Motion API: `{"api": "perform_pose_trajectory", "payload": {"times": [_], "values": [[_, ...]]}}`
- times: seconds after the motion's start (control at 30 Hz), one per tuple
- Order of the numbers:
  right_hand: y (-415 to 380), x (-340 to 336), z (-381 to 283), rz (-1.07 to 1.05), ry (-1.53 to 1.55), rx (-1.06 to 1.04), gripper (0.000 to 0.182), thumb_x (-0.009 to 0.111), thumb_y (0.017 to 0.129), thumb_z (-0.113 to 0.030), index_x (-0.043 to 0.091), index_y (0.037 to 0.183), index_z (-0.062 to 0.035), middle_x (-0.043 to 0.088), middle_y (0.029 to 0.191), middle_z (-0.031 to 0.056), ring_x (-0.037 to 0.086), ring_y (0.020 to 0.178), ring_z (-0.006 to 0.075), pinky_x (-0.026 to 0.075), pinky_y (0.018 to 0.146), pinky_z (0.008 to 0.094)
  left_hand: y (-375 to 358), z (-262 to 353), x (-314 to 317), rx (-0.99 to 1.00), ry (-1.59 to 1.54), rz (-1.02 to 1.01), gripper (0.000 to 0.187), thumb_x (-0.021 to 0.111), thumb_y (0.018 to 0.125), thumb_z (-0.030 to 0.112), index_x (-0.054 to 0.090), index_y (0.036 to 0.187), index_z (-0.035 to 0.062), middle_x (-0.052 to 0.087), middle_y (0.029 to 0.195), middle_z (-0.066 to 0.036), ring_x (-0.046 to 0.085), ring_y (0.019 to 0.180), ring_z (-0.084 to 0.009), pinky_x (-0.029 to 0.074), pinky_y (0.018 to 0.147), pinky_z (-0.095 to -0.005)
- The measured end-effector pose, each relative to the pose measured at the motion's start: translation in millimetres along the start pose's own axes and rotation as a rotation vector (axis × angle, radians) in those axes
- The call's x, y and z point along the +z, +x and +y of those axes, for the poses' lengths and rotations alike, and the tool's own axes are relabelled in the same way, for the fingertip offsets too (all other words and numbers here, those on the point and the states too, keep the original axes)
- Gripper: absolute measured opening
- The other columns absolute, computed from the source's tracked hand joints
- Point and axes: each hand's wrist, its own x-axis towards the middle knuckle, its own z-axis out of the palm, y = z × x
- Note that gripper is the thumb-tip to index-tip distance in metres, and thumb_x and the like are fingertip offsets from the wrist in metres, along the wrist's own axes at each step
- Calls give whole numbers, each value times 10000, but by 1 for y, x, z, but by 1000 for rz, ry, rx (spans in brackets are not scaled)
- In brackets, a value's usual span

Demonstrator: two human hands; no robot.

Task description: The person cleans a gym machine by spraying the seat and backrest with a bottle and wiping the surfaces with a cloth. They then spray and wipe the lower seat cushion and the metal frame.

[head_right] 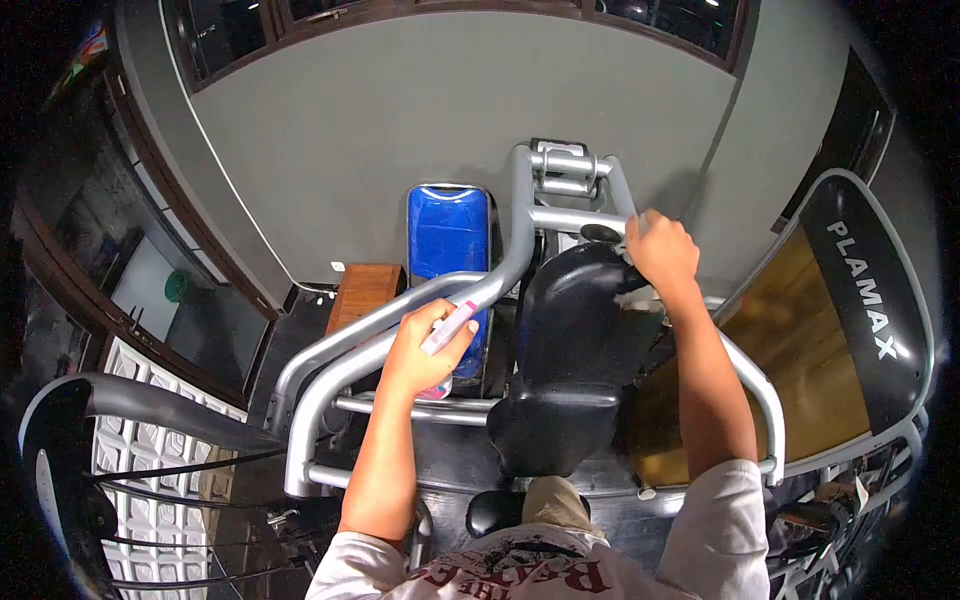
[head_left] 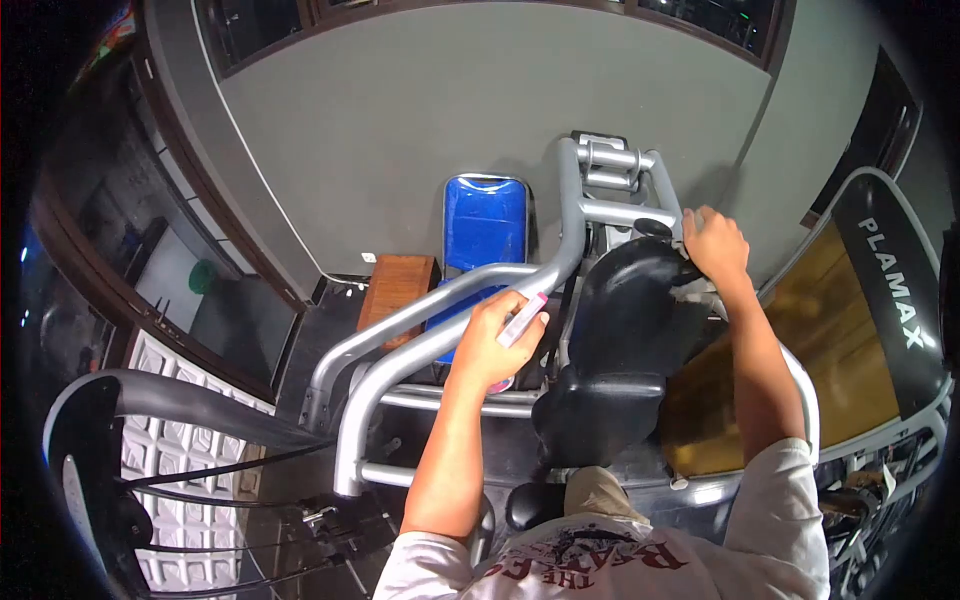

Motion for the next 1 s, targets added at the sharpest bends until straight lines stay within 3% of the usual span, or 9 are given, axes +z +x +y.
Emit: {"api": "perform_pose_trajectory", "payload": {"times": [0.33, 0.6, 0.63, 0.77, 0.87, 0.9, 0.93, 0.97, 1.0], "values": [[-8, 10, -30, -163, -45, -20, 417, 547, 945, -401, 747, 1087, -63, 732, 1070, 234, 706, 1019, 424, 545, 925, 515, 4, -1, 13, 40, 36, -81, 163, 754, 859, 147, 670, 885, 9, 655, 738, -123, 621, 636, -202, 484, 617, -346], [-16, 23, -78, -290, -179, -245, 295, 595, 899, -285, 780, 1022, -91, 762, 1028, 143, 746, 976, 315, 577, 839, 460, 1, 19, 10, -16, 33, -27, 177, 774, 854, 147, 665, 854, 7, 631, 696, -53, 564, 649, -115, 458, 605, -305], [-17, 28, -87, -303, -213, -293, 280, 594, 907, -274, 785, 1023, -105, 764, 1033, 121, 747, 981, 297, 575, 829, 444, 1, 12, 9, 45, 52, 1, 181, 770, 870, 151, 661, 861, 7, 629, 679, -43, 578, 604, -107, 461, 561, -296], [-36, 55, -123, -405, -324, -515, 253, 586, 938, -247, 784, 1060, -151, 758, 1077, 63, 735, 1011, 243, 556, 828, 426, -1, -2, -5, -219, 9, -2, 173, 758, 868, 136, 652, 851, 0, 656, 730, -96, 616, 652, -151, 478, 604, -319], [-115, 148, -126, -394, -605, -1022, 328, 559, 955, -267, 755, 1172, -119, 730, 1172, 73, 668, 1118, 269, 430, 1019, 574, 0, -15, -12, -174, -16, 60, 179, 759, 869, 136, 647, 844, 0, 656, 729, -98, 617, 649, -154, 477, 603, -316], [-142, 154, -127, -664, -726, -1129, 371, 556, 980, -268, 724, 1266, -103, 686, 1282, 88, 555, 1289, 247, 349, 1080, 612, 0, -23, -14, -168, -5, 74, 177, 756, 868, 136, 647, 844, -2, 666, 736, -116, 639, 651, -180, 488, 610, -326], [-168, 230, -114, -751, -583, -1117, 363, 567, 969, -255, 732, 1252, -98, 696, 1272, 93, 624, 1198, 263, 444, 1013, 576, 1, -24, -19, -148, 46, 70, 178, 756, 866, 136, 647, 845, -3, 669, 741, -125, 647, 653, -197, 493, 617, -332], [-182, 245, -116, -705, -815, -1343, 351, 606, 927, -230, 748, 1224, -106, 721, 1223, 76, 690, 1067, 282, 551, 817, 551, 4, -22, -20, -137, 83, 85, 178, 756, 865, 136, 647, 846, -4, 673, 746, -133, 655, 656, -215, 498, 624, -338], [-175, 237, -119, -824, -662, -1056, 332, 622, 902, -230, 761, 1185, -128, 726, 1177, 67, 697, 1022, 282, 548, 732, 544, 6, -21, -18, -130, 116, 117, 179, 756, 864, 136, 647, 847, -5, 676, 750, -142, 662, 659, -233, 503, 631, -344]]}}
